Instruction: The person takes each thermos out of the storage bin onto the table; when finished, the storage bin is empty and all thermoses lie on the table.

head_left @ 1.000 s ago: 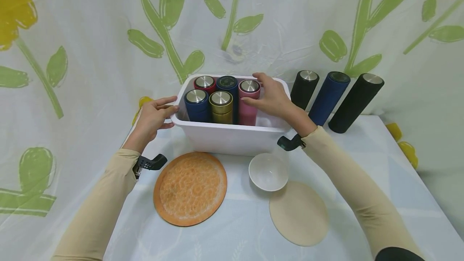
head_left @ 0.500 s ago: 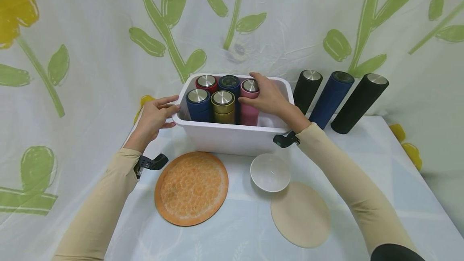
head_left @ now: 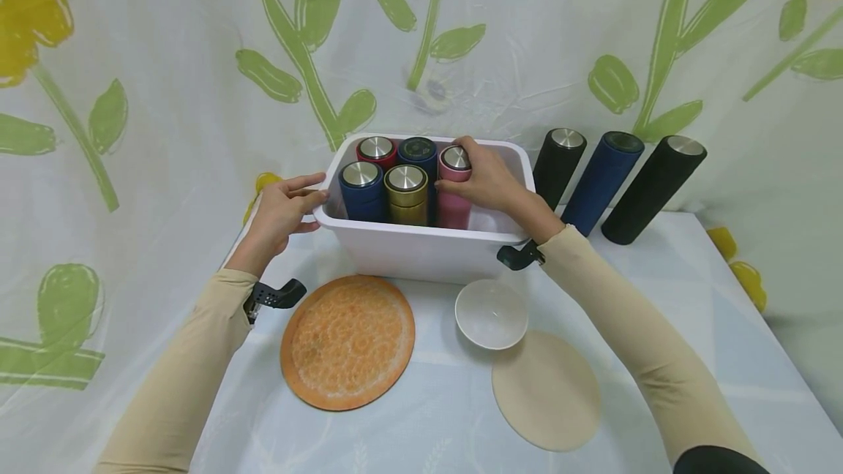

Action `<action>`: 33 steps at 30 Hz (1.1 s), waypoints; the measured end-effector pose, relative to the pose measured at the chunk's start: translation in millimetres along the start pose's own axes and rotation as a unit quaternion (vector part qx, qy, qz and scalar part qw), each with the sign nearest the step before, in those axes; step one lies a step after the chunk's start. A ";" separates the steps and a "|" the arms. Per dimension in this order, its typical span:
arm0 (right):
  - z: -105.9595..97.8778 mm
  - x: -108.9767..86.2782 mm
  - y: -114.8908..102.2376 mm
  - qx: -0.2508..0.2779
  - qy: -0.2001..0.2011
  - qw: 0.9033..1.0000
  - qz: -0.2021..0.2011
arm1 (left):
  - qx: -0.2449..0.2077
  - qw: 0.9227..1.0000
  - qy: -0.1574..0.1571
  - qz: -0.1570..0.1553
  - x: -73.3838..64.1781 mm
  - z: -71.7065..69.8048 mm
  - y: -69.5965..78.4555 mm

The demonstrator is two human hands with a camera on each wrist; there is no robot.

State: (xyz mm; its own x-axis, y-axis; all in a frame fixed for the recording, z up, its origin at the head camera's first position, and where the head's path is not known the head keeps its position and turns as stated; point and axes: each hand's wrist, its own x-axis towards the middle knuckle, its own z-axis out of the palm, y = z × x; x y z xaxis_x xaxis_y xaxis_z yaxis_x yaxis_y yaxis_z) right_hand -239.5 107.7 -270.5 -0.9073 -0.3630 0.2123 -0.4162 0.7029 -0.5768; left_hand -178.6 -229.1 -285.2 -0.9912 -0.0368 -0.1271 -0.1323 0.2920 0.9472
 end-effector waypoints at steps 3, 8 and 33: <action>0.1 -2.0 0.6 0.003 0.002 1.000 -0.007 | 0.002 1.000 0.000 0.002 0.3 0.4 -1.1; 2.7 -8.3 -0.4 0.002 0.014 1.000 -0.022 | 0.005 1.000 0.000 0.006 0.8 0.7 -2.8; -10.3 -40.0 -18.6 0.071 0.073 0.994 -0.029 | 0.008 1.000 0.009 0.007 0.0 1.5 -2.6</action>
State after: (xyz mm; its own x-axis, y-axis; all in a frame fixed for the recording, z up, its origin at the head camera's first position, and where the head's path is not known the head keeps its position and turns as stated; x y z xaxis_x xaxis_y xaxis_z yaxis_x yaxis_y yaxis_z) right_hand -196.1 115.4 -260.1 -0.8853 -0.3009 0.3545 -0.4649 0.5864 -0.6633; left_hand -178.3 -228.4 -288.1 -0.9929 -0.0504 -0.1077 -0.1181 0.3086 0.9438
